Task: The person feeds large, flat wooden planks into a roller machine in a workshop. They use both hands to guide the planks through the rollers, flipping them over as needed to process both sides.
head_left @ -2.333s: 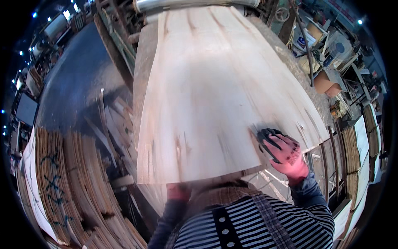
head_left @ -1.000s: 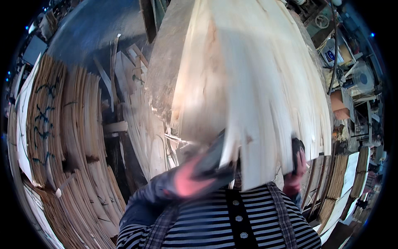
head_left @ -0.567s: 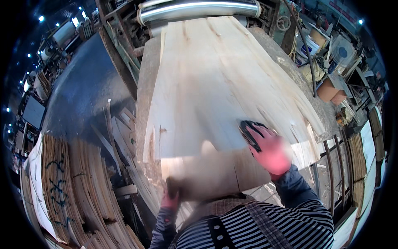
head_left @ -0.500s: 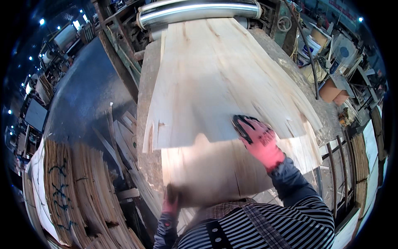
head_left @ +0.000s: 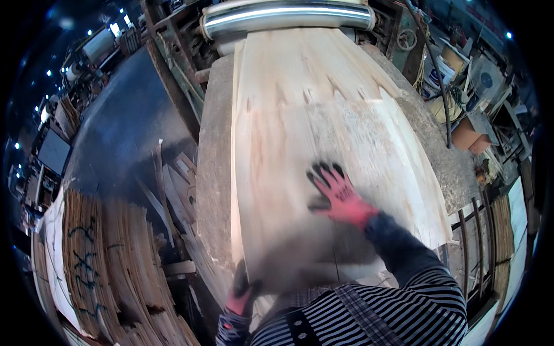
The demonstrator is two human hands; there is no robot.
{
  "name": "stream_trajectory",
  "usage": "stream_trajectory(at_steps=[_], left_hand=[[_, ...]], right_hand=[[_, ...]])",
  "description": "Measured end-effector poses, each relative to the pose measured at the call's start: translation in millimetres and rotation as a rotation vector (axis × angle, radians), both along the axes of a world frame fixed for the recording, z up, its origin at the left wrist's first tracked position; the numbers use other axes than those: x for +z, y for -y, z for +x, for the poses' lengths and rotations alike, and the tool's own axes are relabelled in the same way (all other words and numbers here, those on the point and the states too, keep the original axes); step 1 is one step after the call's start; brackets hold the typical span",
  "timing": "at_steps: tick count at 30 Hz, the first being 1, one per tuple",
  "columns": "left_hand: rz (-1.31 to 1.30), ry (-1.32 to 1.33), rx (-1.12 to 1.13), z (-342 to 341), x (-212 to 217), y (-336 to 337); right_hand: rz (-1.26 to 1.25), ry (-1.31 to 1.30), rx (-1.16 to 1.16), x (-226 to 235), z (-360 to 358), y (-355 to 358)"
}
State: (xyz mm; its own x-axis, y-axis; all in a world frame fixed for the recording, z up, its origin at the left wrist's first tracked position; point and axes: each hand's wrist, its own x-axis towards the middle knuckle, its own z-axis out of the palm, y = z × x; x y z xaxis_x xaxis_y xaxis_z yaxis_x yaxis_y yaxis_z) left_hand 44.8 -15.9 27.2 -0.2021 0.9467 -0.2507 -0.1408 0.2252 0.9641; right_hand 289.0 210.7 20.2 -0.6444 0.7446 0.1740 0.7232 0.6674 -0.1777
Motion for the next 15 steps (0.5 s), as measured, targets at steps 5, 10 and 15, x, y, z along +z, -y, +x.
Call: stream_trajectory(at_steps=[5,10,15], left_hand=[[-0.059,0.172,-0.221,-16.9,3.9,-22.2],[0.212,-0.169,-0.570,24.8,72.1,-11.6],[0.588,-0.022,-0.603,14.9,39.9,18.5]], right_hand=[[-0.326,0.084,0.103,-9.0,53.8,139.2],[-0.106,-0.059,-0.258,-41.0,95.6,205.0],[0.087,-0.231,-0.446,-20.6,151.2,256.3]])
